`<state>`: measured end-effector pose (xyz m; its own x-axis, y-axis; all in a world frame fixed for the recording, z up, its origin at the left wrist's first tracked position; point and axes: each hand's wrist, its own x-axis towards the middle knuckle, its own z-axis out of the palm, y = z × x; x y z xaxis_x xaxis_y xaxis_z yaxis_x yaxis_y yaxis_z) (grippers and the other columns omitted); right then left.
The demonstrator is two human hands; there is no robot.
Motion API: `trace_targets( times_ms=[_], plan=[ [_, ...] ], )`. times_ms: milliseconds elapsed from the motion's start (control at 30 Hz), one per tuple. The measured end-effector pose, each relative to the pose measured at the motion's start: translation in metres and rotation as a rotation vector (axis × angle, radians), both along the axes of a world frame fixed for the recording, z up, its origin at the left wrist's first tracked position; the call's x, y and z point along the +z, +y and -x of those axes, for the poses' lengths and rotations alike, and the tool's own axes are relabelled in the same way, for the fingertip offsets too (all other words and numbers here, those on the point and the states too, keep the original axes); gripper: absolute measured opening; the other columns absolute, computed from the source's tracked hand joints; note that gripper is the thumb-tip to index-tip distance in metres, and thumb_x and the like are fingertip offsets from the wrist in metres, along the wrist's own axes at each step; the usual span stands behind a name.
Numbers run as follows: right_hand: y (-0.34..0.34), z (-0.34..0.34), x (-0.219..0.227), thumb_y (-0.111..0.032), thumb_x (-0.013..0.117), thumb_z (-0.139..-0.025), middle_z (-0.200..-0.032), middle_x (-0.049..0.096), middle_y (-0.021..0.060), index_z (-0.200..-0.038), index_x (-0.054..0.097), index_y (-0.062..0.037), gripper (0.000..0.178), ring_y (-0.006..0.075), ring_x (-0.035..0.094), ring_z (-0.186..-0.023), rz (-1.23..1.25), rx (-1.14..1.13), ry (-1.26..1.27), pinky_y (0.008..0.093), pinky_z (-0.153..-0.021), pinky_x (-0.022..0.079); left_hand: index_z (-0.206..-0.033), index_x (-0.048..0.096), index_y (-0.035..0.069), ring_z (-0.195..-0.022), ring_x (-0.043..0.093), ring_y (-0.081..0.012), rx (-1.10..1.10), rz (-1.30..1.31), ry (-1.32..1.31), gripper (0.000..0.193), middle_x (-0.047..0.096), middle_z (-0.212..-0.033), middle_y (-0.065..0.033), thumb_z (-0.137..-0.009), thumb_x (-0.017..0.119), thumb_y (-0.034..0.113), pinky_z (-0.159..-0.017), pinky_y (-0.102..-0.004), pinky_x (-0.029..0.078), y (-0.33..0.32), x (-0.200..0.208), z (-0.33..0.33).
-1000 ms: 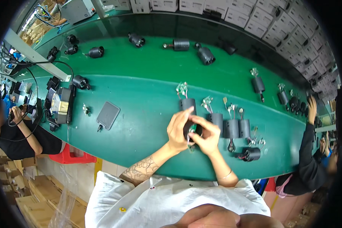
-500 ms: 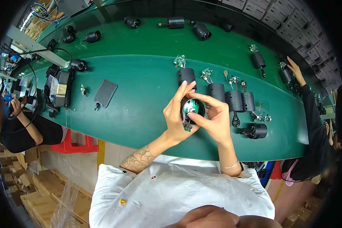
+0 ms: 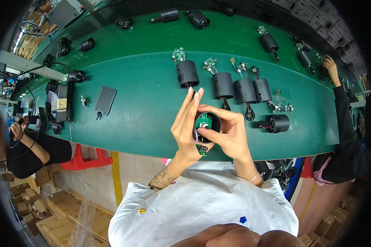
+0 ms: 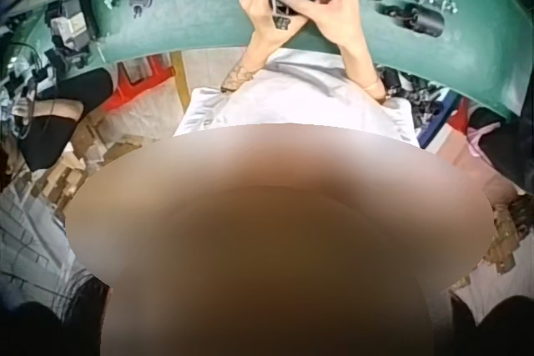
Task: Assemble electronic circuit boards into plastic power adapter housings.
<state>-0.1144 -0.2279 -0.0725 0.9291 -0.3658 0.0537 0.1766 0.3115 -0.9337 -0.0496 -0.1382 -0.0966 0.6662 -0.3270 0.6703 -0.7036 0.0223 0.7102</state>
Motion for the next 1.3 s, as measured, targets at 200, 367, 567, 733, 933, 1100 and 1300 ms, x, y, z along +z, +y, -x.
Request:
trace_targets(
  times_ms=[200, 367, 567, 733, 933, 1100, 1300],
  plan=[
    [0.002, 0.014, 0.007, 0.012, 0.068, -0.07, -0.11, 0.067, 0.0151, -0.119, 0.061, 0.0064, 0.05, 0.0165, 0.062, -0.091, 0.036, -0.018, 0.0, 0.0249, -0.083, 0.051, -0.134, 0.046, -0.006, -0.122, 0.054, -0.0376, -0.088, -0.027, 0.02, 0.079, 0.056, -0.13, -0.0238, -0.062, 0.072, 0.012, -0.098, -0.0409, 0.047, 0.004, 0.002, 0.008],
    [0.006, 0.021, 0.011, 0.008, 0.072, -0.069, -0.111, 0.066, 0.0146, -0.119, 0.061, 0.0055, 0.052, 0.0186, 0.061, -0.097, 0.023, -0.018, 0.052, 0.0295, -0.088, 0.05, -0.135, 0.046, -0.006, -0.12, 0.055, -0.037, -0.103, -0.023, 0.049, 0.079, 0.056, -0.13, -0.0246, -0.063, 0.074, 0.014, -0.096, -0.0392, 0.048, 0.009, 0.001, 0.015],
    [0.005, 0.023, 0.017, 0.001, 0.078, -0.065, -0.105, 0.067, 0.0127, -0.116, 0.063, 0.0031, 0.054, 0.0206, 0.058, -0.102, 0.323, -0.132, -0.045, 0.0338, -0.092, 0.047, -0.135, 0.046, -0.005, -0.112, 0.06, -0.0329, -0.018, 0.018, 0.082, 0.079, 0.058, -0.126, -0.0234, -0.063, 0.076, 0.011, -0.09, -0.036, 0.05, 0.015, 0.008, 0.015],
    [0.008, 0.031, 0.023, -0.004, 0.082, -0.062, -0.099, 0.066, 0.0118, -0.109, 0.067, 0.0017, 0.05, 0.0201, 0.058, -0.094, 0.81, -0.234, -0.211, 0.0324, -0.085, 0.047, -0.131, 0.05, -0.004, -0.098, 0.063, -0.0286, 0.015, -0.055, 0.086, 0.073, 0.062, -0.117, -0.0197, -0.065, 0.077, 0.014, -0.081, -0.0346, 0.052, 0.025, 0.003, 0.016],
    [0.021, 0.048, 0.021, -0.003, 0.081, -0.062, -0.092, 0.066, 0.0119, -0.099, 0.069, 0.0023, 0.039, 0.0182, 0.057, -0.078, 0.838, -0.186, -0.2, 0.0272, -0.07, 0.046, -0.121, 0.056, -0.002, -0.085, 0.06, -0.0268, 0.147, -0.088, -0.085, 0.061, 0.063, -0.104, -0.0145, -0.068, 0.077, 0.019, -0.076, -0.0369, 0.05, 0.021, -0.002, 0.018],
    [0.027, 0.046, 0.036, 0.002, 0.076, -0.066, -0.087, 0.066, 0.0117, -0.097, 0.069, 0.0034, 0.031, 0.0176, 0.057, -0.07, 0.679, -0.255, -0.097, 0.0241, -0.066, 0.047, -0.117, 0.058, -0.001, -0.089, 0.059, -0.0287, 0.201, -0.103, -0.154, 0.057, 0.062, -0.102, -0.0125, -0.066, 0.078, 0.015, -0.081, -0.0412, 0.049, 0.025, -0.006, 0.021],
    [0.03, 0.042, 0.032, 0.01, 0.072, -0.067, -0.084, 0.067, 0.0131, -0.093, 0.068, 0.0038, 0.027, 0.0179, 0.061, -0.07, 0.56, -0.459, -0.099, 0.0242, -0.067, 0.05, -0.117, 0.055, 0.001, -0.093, 0.056, -0.027, 0.209, -0.102, -0.229, 0.059, 0.062, -0.104, -0.0126, -0.063, 0.079, 0.007, -0.086, -0.0418, 0.048, 0.025, -0.002, 0.025]
  ],
)
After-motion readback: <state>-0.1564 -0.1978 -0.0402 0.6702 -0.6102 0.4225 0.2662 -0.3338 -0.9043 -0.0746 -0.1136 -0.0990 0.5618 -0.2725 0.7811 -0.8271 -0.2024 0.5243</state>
